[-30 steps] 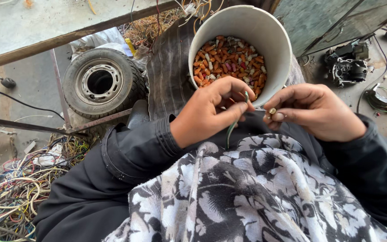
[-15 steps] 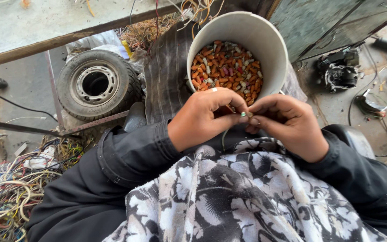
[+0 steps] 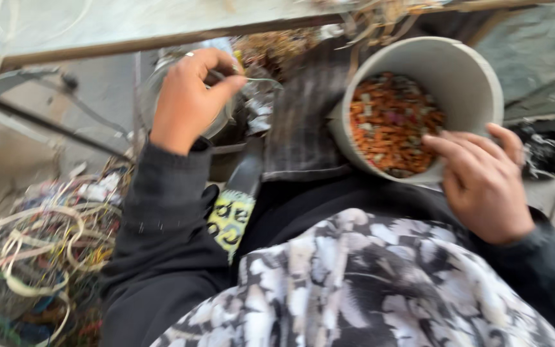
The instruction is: The person sorts a tangled bundle of multi-colored wires from a bucket, separating them by hand and occasionally using pliers to cut or strip sections. The person places sorted wires into the bucket and continues handling the remaining tangled mass.
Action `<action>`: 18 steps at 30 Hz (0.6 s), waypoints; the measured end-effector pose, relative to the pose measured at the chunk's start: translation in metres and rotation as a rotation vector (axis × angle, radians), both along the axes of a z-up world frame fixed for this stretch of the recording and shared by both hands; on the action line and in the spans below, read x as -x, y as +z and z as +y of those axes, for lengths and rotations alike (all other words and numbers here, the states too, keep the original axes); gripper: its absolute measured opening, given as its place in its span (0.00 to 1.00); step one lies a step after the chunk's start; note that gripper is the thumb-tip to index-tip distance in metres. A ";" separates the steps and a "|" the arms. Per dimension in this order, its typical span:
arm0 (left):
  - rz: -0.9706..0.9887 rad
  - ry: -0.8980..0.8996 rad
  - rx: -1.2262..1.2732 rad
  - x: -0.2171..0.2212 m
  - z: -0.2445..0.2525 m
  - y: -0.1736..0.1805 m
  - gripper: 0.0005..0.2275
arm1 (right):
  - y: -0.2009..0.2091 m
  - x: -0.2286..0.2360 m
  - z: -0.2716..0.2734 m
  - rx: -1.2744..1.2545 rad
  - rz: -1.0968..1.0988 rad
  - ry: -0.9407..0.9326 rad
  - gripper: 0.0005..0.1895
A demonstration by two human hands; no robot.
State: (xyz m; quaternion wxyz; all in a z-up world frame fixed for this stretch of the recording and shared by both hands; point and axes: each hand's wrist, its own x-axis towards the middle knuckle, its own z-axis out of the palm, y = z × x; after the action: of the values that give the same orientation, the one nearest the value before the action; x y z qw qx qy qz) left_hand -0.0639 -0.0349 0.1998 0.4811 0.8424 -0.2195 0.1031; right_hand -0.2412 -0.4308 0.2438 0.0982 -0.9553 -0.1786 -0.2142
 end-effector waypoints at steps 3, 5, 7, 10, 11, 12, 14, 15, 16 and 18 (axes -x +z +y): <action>0.132 0.314 -0.542 -0.046 0.065 -0.092 0.09 | -0.017 0.006 -0.008 0.003 0.033 -0.038 0.15; 0.539 0.380 -0.924 -0.067 0.096 -0.159 0.13 | -0.025 0.007 -0.014 -0.001 0.035 -0.055 0.13; 0.454 0.385 -1.035 -0.064 0.116 -0.221 0.15 | -0.031 0.008 -0.019 0.007 0.030 -0.063 0.12; 0.573 0.420 -0.984 -0.069 0.116 -0.257 0.17 | -0.036 0.007 -0.022 0.001 0.026 -0.073 0.12; 0.446 0.462 -0.836 -0.074 0.111 -0.257 0.15 | -0.037 0.007 -0.021 -0.002 0.027 -0.074 0.12; 0.381 0.283 -0.832 -0.090 0.098 -0.246 0.16 | -0.036 0.007 -0.020 -0.002 0.028 -0.073 0.12; 0.355 0.331 -0.300 -0.110 0.063 -0.218 0.24 | -0.034 0.005 -0.016 -0.008 0.029 -0.068 0.12; 0.316 0.144 0.256 -0.113 0.039 -0.201 0.34 | -0.031 0.005 -0.013 -0.013 0.028 -0.064 0.11; 0.287 0.081 0.230 -0.118 0.015 -0.182 0.34 | -0.028 0.005 -0.011 -0.010 0.020 -0.059 0.11; 0.242 0.070 0.052 -0.115 -0.032 -0.148 0.32 | -0.020 0.004 -0.008 0.005 -0.007 -0.051 0.12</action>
State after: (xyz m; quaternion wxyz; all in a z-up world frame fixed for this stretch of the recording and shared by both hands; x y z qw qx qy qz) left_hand 0.0515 -0.0664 0.0515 0.5221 0.8430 -0.1274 0.0230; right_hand -0.2457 -0.4389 0.2241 0.0895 -0.9590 -0.1550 -0.2195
